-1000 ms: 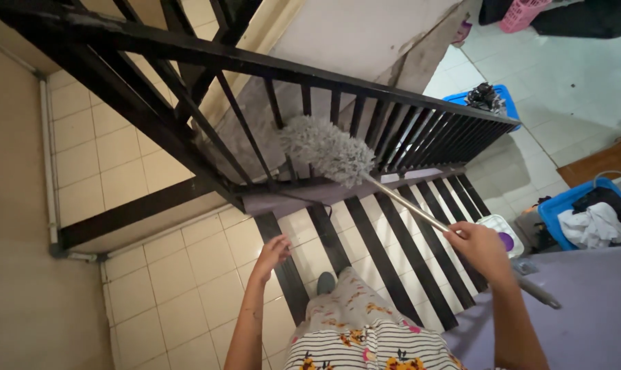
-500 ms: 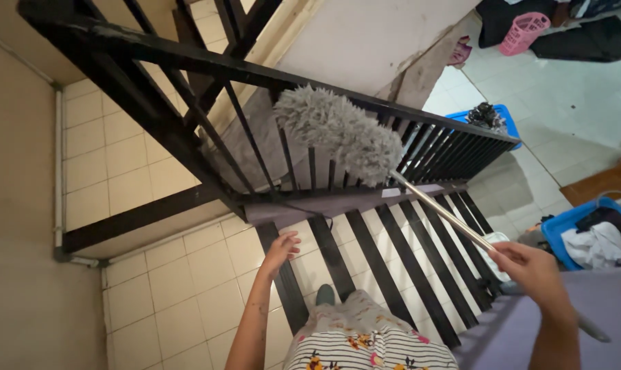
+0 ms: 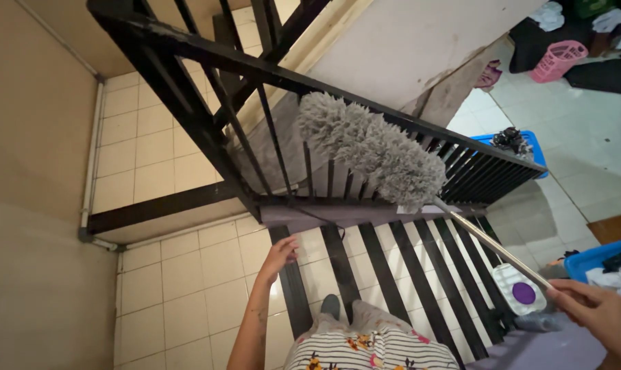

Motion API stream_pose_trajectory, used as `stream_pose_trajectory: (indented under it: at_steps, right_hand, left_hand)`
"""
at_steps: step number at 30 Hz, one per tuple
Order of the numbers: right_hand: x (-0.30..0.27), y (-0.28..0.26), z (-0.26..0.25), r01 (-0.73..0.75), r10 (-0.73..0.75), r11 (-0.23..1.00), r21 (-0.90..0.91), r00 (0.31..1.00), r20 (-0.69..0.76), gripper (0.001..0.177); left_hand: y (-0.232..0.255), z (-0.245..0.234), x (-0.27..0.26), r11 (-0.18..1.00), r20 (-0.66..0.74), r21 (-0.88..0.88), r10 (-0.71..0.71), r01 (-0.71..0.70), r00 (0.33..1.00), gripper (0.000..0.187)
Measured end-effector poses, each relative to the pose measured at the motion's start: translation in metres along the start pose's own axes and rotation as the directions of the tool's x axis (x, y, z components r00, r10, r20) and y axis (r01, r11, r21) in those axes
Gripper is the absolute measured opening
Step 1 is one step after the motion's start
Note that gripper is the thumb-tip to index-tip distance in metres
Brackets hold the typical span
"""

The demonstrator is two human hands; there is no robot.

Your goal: Dusting the railing of a staircase with a handheld duster.

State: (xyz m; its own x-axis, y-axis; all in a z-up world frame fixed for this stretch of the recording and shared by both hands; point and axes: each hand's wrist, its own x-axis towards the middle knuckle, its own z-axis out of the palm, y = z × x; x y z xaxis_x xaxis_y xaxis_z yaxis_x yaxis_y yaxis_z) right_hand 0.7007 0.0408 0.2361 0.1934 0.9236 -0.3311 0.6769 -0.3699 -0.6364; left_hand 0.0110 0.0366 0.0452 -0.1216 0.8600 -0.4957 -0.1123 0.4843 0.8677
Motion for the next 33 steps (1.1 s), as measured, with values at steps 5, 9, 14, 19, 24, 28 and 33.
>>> stream_pose_trajectory:
  at_steps: [5, 9, 14, 19, 24, 28, 33]
  right_hand:
    - [0.033, 0.061, 0.005, 0.051, -0.064, 0.971, 0.235, 0.997, 0.049, 0.029]
    - [0.055, 0.075, 0.010, 0.113, -0.144, 0.914, 0.389, 0.988, 0.052, 0.026]
    - [0.043, -0.044, 0.041, 0.273, -0.284, 0.888, 0.369, 0.958, -0.025, 0.025]
    - [0.049, -0.181, 0.111, 0.396, -0.457, 0.796, 0.458, 0.889, 0.025, 0.025]
    - [0.052, -0.286, 0.191, 0.354, -0.610, 0.610, 0.709, 0.781, 0.134, 0.022]
    - [0.070, -0.284, 0.235, 0.377, -0.629, 0.613, 0.694, 0.765, 0.140, 0.023]
    - [0.084, -0.203, 0.272, 0.254, -0.489, 0.733, 0.632, 0.842, 0.229, 0.023]
  left_hand:
    - [-0.002, -0.010, -0.006, 0.997, 0.008, -0.031, 0.068, -0.068, 0.998, 0.042]
    - [0.003, -0.015, -0.006, 0.989, -0.075, -0.097, 0.103, -0.110, 0.992, 0.034]
    - [0.013, -0.013, 0.002, 0.988, -0.218, -0.026, 0.142, -0.151, 0.965, 0.041]
    - [0.018, 0.002, 0.013, 0.948, -0.236, -0.022, 0.304, -0.318, 0.923, 0.034]
    - [0.026, 0.022, 0.017, 0.956, -0.158, -0.153, 0.225, -0.249, 0.961, 0.028]
    - [0.018, 0.030, 0.012, 0.973, -0.099, -0.092, 0.203, -0.212, 0.974, 0.028]
    - [-0.004, 0.029, 0.014, 0.969, -0.078, -0.154, 0.182, -0.193, 0.980, 0.025]
